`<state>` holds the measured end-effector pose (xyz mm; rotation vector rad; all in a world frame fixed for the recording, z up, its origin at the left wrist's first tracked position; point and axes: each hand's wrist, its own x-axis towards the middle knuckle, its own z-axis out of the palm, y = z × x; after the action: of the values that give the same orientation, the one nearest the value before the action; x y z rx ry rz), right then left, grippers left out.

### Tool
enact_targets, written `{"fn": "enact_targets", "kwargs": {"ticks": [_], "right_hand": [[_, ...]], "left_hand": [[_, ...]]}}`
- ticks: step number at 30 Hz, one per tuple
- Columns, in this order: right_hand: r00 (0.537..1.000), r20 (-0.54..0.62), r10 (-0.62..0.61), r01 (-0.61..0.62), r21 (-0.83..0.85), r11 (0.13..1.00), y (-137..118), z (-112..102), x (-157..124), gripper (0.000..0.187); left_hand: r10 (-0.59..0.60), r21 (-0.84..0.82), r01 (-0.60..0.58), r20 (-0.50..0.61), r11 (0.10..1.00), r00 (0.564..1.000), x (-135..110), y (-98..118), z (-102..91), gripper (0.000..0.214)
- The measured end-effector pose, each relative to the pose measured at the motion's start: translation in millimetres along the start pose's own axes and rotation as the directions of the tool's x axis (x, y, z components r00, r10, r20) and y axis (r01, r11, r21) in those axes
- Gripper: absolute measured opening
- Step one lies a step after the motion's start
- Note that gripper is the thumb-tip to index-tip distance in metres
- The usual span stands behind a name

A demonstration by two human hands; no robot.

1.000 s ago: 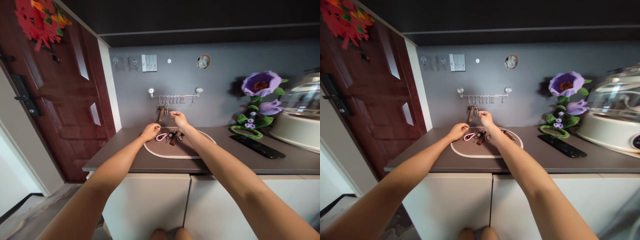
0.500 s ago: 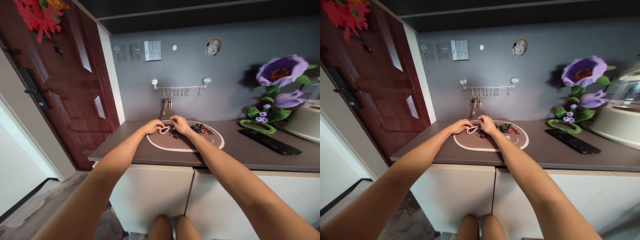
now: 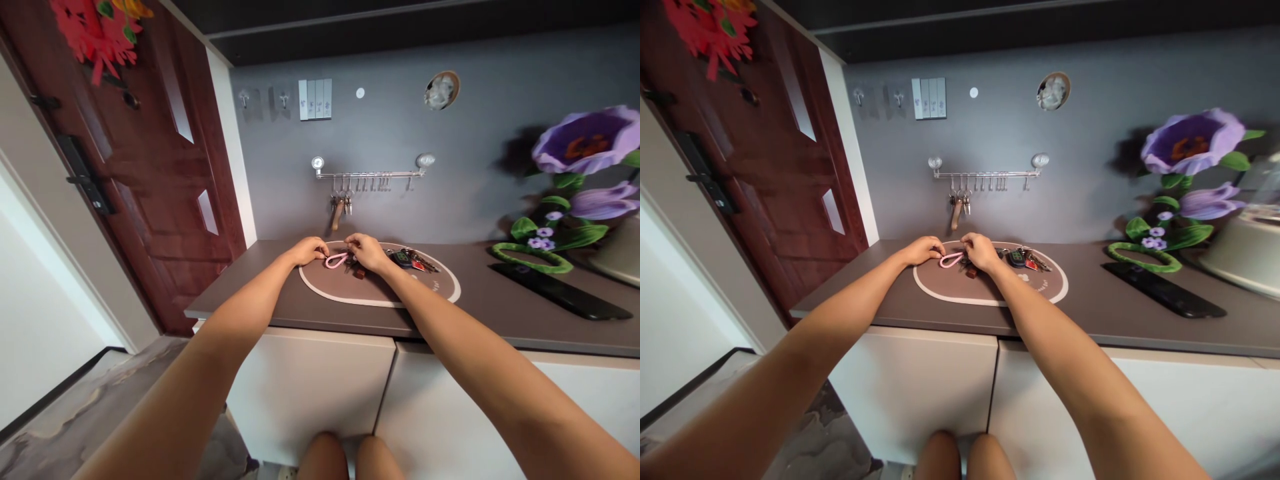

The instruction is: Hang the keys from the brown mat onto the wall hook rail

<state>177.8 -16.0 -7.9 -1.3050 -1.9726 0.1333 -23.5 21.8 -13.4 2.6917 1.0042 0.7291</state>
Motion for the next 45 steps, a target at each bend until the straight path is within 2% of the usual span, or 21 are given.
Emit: {"fn": "enact_targets", "kwargs": {"ticks": [9,13,16,22,28,38,45], "right_hand": [[0.999,0.019,0.034,-0.034,0.004,0.999,-0.5,0.4,0.2,0.022],[0.999,0.030,0.010,-0.010,-0.009,1.000,-1.0,0.8,0.6,0.023],[0.999,0.038,-0.005,0.005,-0.006,1.000,-2.9,0.8,0.1,0.022],[0.999,0.038,-0.034,0.034,0.005,0.999,-9.7,0.6,-2.0,0.020],[0.998,0.038,-0.049,0.046,0.081,0.996,-16.3,2.1,-3.8,0.017],[1.000,-0.013,-0.016,0.019,0.257,0.966,-18.9,3.9,-5.0,0.022],[0.998,-0.044,-0.047,0.058,0.298,0.953,-13.8,4.9,-2.7,0.025]], "left_hand": [[-0.070,-0.048,0.068,-0.047,0.997,0.996,-2.7,1.0,-7.6,0.016],[-0.112,-0.115,0.104,-0.067,0.988,0.991,-2.7,-0.8,-9.3,0.015],[-0.173,-0.229,0.150,-0.086,0.962,0.981,-1.9,-1.0,-9.1,0.014],[-0.305,-0.549,0.198,-0.110,0.812,0.946,-0.5,10.3,-8.2,0.012],[-0.346,-0.746,0.169,-0.088,0.645,0.934,1.0,21.4,-4.5,0.023],[-0.422,-0.815,0.136,-0.143,0.563,0.895,2.9,34.8,-3.6,0.027],[-0.411,-0.819,0.122,-0.147,0.560,0.900,1.4,41.5,-4.1,0.029]]}}
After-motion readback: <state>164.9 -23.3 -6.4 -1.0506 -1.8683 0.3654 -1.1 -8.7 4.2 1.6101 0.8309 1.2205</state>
